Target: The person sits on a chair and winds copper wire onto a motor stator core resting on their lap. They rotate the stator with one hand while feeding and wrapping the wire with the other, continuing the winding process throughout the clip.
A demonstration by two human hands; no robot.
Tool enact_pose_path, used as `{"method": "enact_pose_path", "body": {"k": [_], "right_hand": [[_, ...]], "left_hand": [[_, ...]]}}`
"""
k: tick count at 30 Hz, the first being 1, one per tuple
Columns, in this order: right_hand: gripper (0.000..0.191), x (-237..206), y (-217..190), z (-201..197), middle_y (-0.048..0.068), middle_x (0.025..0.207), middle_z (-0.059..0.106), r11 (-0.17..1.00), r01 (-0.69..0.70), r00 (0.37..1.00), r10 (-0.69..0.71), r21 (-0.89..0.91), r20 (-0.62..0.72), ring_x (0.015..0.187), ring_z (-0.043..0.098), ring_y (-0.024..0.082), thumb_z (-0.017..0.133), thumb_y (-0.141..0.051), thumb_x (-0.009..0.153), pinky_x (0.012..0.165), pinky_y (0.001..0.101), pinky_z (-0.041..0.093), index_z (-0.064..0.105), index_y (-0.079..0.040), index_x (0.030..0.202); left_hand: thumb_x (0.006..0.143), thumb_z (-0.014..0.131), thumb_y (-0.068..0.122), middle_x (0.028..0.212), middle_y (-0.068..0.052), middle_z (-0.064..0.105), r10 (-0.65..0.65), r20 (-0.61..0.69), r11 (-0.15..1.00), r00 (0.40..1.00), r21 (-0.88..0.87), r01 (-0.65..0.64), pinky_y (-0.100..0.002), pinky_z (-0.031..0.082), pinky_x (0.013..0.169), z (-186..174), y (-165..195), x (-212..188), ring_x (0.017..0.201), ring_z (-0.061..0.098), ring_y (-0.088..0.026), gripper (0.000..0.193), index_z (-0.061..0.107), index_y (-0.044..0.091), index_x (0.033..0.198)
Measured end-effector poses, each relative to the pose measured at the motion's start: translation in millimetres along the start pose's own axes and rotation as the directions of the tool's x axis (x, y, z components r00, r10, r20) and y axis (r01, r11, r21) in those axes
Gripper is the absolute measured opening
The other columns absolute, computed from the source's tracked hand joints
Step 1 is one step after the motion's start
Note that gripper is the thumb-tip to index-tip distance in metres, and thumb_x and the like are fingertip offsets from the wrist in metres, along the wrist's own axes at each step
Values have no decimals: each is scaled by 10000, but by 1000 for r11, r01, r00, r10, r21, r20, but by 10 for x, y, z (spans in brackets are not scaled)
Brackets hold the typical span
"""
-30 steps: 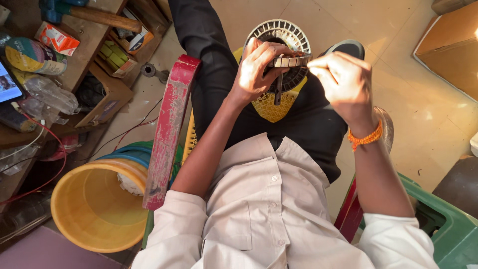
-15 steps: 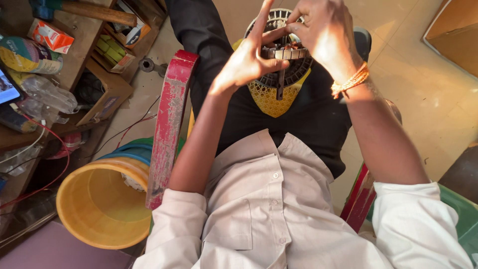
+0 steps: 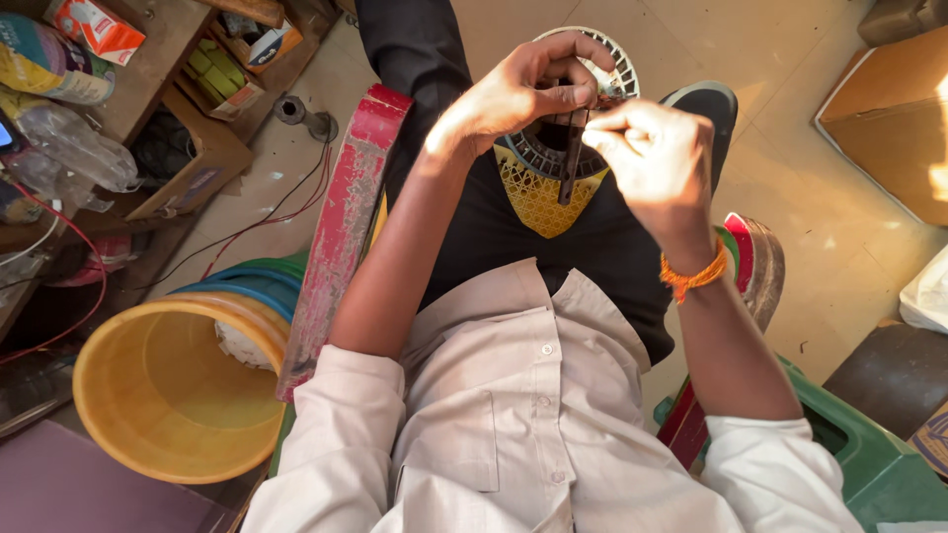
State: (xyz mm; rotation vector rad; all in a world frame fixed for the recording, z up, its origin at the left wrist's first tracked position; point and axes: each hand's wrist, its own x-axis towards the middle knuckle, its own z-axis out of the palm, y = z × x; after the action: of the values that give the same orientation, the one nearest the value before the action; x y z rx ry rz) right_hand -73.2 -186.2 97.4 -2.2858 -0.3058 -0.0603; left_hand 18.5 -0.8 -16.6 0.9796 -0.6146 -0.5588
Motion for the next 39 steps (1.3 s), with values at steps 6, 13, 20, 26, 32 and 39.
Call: {"method": "enact_pose_path", "body": {"k": [6,13,20,26,32,39], "right_hand": [[69,-141,68,164,61,745,620,999,31,993,-32,-12,-111,602,460,69,783,15,933,563,259,366,716,32,932],[90,-313,334,298,91,805,639,989,103,991,-93,103,-95,687,624,117,706,73,946,629,256,486,642,57,885],[86,-243,456,36,106,812,667,890,373,920,-391,-262,-17,655,570,198,759,66,874,600,311,439,686,29,849],[41,-214,295,-248,91,843,629,991,107,982,-118,-76,-147,634,502,116,736,68,992,599,277,389,706,49,972],[63,36,268,-195,127,892,648,970,232,970,-236,-78,-59,733,641,171,693,80,1035,717,283,518,671,48,986],[33,526,530,-118,132,777,708,930,231,968,-249,-285,-27,689,689,269,765,-3,951,704,386,531,744,11,929]], "left_hand": [[1066,717,156,993,-8,674,4,-46,994,999,109,1,-281,550,915,32,43,-21,981,648,-86,294,607,37,1312],[916,863,262,1190,-30,648,228,-81,874,970,455,-167,-337,473,1028,215,62,-212,1140,614,-160,575,581,59,1374],[814,851,66,1158,-15,690,395,-124,528,910,842,-114,-381,438,992,451,11,-162,1086,638,-250,458,670,141,1227],[793,837,29,1083,-13,654,485,-189,524,854,845,-111,-380,471,940,507,-51,-192,1019,600,-261,408,694,144,1158],[781,825,22,1078,-9,650,496,-201,529,845,842,-110,-377,478,933,538,-48,-203,1005,598,-250,402,699,154,1140],[836,904,166,1170,-21,707,365,-136,617,921,776,-130,-364,460,1025,324,-132,-235,1045,587,-251,889,381,107,1553]]}}
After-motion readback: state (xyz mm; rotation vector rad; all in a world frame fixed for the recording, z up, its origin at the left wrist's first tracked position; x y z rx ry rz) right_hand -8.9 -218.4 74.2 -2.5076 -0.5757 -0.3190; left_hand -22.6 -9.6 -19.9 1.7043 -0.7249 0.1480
